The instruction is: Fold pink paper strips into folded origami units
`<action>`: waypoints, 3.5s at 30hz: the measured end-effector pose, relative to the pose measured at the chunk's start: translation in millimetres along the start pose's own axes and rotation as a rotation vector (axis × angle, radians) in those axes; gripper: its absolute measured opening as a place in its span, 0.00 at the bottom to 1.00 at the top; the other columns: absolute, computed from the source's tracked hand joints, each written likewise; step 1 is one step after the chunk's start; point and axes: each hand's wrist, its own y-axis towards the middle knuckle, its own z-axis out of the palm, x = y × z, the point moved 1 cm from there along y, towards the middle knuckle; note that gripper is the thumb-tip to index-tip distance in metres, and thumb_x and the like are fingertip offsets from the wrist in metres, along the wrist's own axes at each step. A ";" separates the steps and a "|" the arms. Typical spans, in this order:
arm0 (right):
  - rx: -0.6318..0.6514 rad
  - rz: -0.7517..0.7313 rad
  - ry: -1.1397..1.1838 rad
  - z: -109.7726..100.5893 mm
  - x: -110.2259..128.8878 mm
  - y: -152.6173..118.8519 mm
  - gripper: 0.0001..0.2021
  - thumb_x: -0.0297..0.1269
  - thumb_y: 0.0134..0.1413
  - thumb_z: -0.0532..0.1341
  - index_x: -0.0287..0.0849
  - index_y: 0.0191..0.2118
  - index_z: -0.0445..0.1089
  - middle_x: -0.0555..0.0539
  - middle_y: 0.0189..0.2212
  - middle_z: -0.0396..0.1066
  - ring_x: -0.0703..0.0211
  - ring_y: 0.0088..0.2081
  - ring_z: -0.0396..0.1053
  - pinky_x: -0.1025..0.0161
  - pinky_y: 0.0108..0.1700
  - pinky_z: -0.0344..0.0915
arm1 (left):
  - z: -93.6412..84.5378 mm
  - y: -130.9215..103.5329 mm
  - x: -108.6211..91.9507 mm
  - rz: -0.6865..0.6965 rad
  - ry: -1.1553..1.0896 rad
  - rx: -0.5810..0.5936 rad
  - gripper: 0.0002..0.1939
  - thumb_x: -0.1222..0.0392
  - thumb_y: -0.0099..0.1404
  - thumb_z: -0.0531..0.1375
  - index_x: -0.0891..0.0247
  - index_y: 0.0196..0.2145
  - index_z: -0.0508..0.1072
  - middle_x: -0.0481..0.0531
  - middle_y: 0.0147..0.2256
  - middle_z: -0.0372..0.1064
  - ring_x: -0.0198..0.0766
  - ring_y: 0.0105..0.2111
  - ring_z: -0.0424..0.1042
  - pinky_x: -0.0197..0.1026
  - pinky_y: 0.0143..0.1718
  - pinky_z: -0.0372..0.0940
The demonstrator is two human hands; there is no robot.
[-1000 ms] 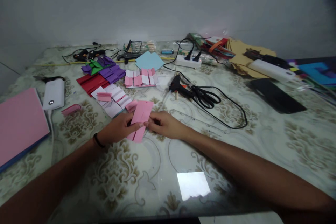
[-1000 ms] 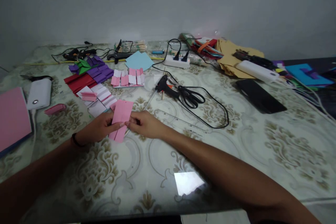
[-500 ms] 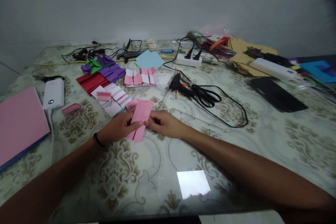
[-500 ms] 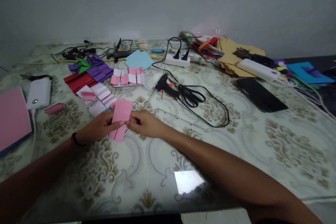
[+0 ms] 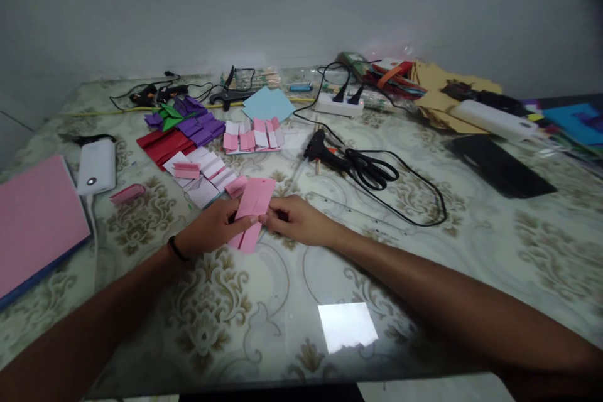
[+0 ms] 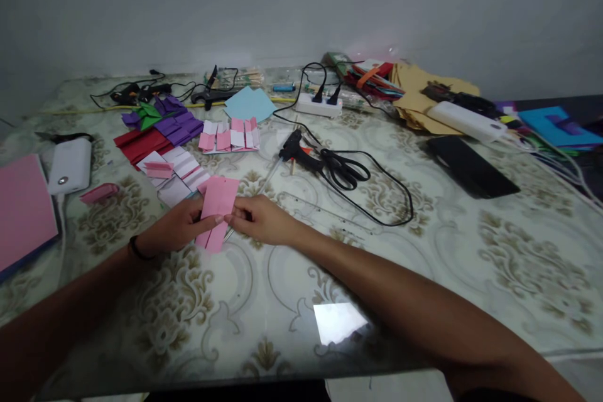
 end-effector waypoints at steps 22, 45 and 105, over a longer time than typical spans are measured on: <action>0.001 -0.006 -0.017 0.1 0.4 -0.2 0.13 0.41 0.66 0.58 0.39 0.31 0.65 0.56 0.21 0.53 0.68 0.23 0.50 0.70 0.27 0.50 | 0.6 0.7 0.1 -0.023 0.047 0.022 0.20 0.49 0.70 0.55 0.64 0.25 0.61 0.43 0.22 0.51 0.31 0.24 0.51 0.36 0.25 0.46; 0.003 0.001 -0.002 -0.2 1.2 -0.3 0.16 0.45 0.66 0.58 0.39 0.31 0.65 0.56 0.20 0.54 0.69 0.22 0.51 0.71 0.26 0.51 | 1.3 -0.3 0.3 -0.014 0.071 0.004 0.21 0.48 0.71 0.55 0.63 0.24 0.61 0.43 0.21 0.50 0.31 0.23 0.51 0.37 0.25 0.46; -0.014 -0.023 -0.023 0.3 -0.6 -1.0 0.13 0.39 0.66 0.57 0.38 0.31 0.66 0.56 0.21 0.55 0.69 0.23 0.51 0.71 0.27 0.51 | 2.1 1.1 -2.5 -0.013 0.089 -0.019 0.21 0.49 0.69 0.55 0.62 0.23 0.56 0.43 0.20 0.47 0.30 0.22 0.49 0.37 0.23 0.43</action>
